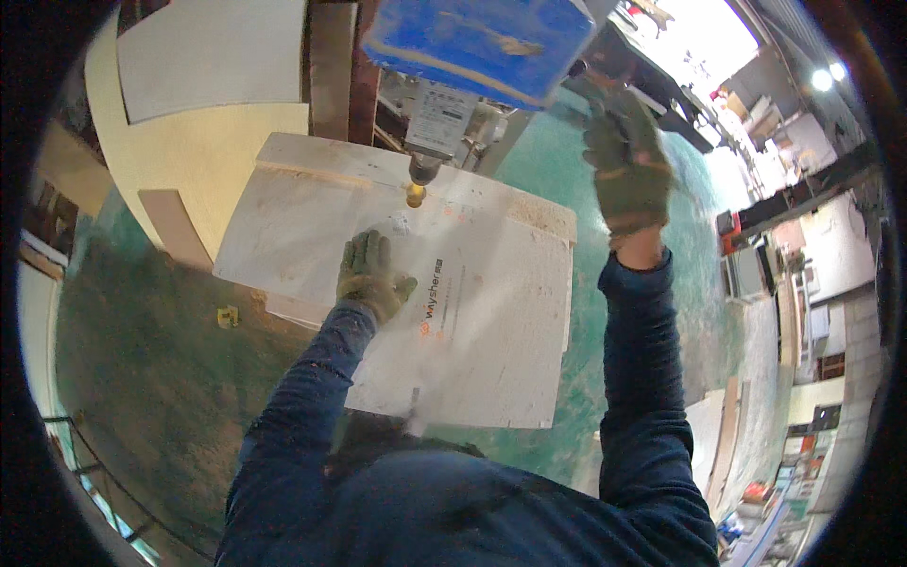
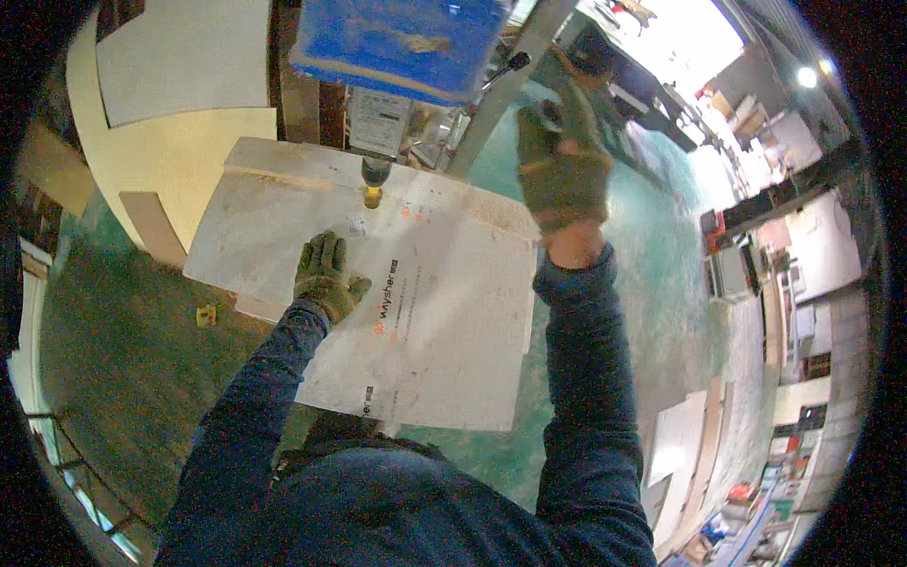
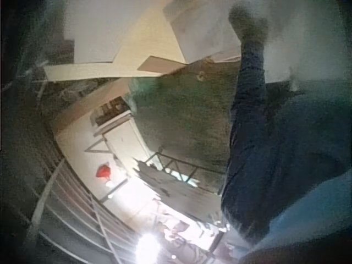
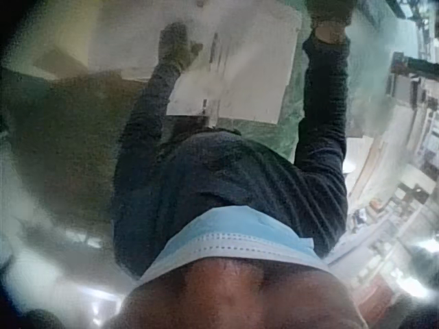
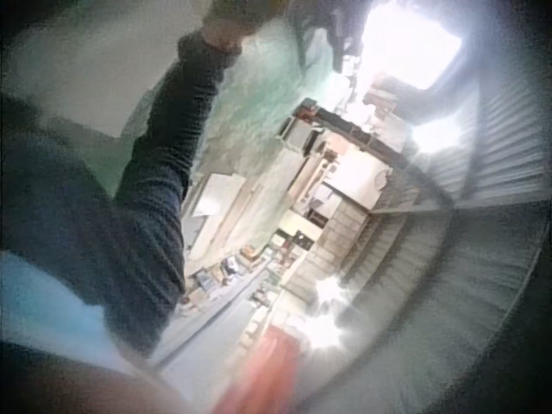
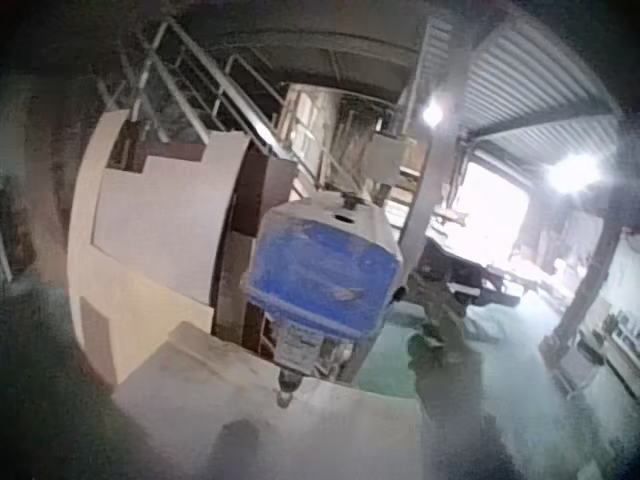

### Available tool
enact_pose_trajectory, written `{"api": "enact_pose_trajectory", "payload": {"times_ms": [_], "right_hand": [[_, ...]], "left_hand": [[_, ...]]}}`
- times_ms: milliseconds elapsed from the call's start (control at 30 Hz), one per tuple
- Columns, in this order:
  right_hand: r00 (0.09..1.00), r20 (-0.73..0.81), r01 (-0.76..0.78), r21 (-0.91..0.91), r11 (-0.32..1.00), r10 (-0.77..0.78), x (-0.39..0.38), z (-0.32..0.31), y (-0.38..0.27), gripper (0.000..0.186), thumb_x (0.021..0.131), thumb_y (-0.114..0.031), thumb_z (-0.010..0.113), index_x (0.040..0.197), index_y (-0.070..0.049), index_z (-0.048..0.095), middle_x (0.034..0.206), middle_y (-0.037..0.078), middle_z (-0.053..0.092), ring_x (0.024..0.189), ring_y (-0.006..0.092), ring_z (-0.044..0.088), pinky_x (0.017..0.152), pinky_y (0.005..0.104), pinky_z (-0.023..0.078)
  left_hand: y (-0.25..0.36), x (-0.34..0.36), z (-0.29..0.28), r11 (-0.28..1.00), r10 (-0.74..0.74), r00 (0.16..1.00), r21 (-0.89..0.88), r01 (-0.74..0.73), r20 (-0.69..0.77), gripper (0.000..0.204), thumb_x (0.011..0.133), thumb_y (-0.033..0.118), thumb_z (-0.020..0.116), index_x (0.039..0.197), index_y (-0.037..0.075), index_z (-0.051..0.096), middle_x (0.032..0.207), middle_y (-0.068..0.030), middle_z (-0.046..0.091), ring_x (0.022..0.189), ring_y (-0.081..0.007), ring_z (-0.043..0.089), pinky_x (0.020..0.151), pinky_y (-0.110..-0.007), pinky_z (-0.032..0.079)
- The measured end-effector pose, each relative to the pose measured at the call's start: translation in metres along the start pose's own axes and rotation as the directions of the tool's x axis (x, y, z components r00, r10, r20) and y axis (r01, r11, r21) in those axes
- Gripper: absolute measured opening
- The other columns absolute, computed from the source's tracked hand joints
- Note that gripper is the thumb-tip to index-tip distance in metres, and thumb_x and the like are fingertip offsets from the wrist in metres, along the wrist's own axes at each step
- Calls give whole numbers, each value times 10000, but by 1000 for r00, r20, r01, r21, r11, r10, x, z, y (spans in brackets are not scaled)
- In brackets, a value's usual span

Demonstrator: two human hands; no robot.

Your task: The person measures white panels with a tape measure, marks them, and drills holes using a drill press. They handle multiple panels, moving them between a stack and the drill press, and place drilled panels on a nearby table.

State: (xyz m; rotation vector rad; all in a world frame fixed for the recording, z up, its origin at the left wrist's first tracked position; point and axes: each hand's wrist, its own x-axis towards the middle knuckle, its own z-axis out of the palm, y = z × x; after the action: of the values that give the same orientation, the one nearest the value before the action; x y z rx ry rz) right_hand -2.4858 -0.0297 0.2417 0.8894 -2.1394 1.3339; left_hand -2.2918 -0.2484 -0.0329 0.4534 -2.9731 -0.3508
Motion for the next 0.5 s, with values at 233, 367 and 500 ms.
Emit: {"api": "enact_pose_trajectory", "payload": {"times_ms": [233, 367, 500], "right_hand": [[608, 209, -595, -519, 614, 766, -253, -114, 114, 708, 969, -415, 690, 1426, 92, 501, 1458, 306, 532, 1348, 376, 549, 1122, 440, 433], [310, 436, -857, -257, 447, 845, -406, -133, 132, 674, 939, -421, 717, 1367, 75, 558, 1215, 208, 692, 1009, 341, 675, 804, 426, 550], [239, 387, -968, 169, 187, 891, -424, -104, 114, 321, 951, -312, 720, 1092, -36, 641, 832, 25, 636, 733, 159, 610, 622, 341, 497]], "left_hand": [[1, 2, 0, 999, 43, 997, 19, -45, 63, 928, 951, 598, 514, 1581, -38, 270, 1663, -274, 202, 1555, -426, 152, 1279, -521, 64], [-4, 0, 6, 998, 32, 999, 58, -35, 40, 949, 931, 616, 540, 1566, -47, 298, 1651, -288, 220, 1540, -445, 185, 1273, -533, 97], [-10, 0, 14, 995, 78, 994, 70, -72, -79, 957, 911, 617, 579, 1552, -44, 320, 1630, -293, 258, 1511, -459, 243, 1263, -544, 138]]}}
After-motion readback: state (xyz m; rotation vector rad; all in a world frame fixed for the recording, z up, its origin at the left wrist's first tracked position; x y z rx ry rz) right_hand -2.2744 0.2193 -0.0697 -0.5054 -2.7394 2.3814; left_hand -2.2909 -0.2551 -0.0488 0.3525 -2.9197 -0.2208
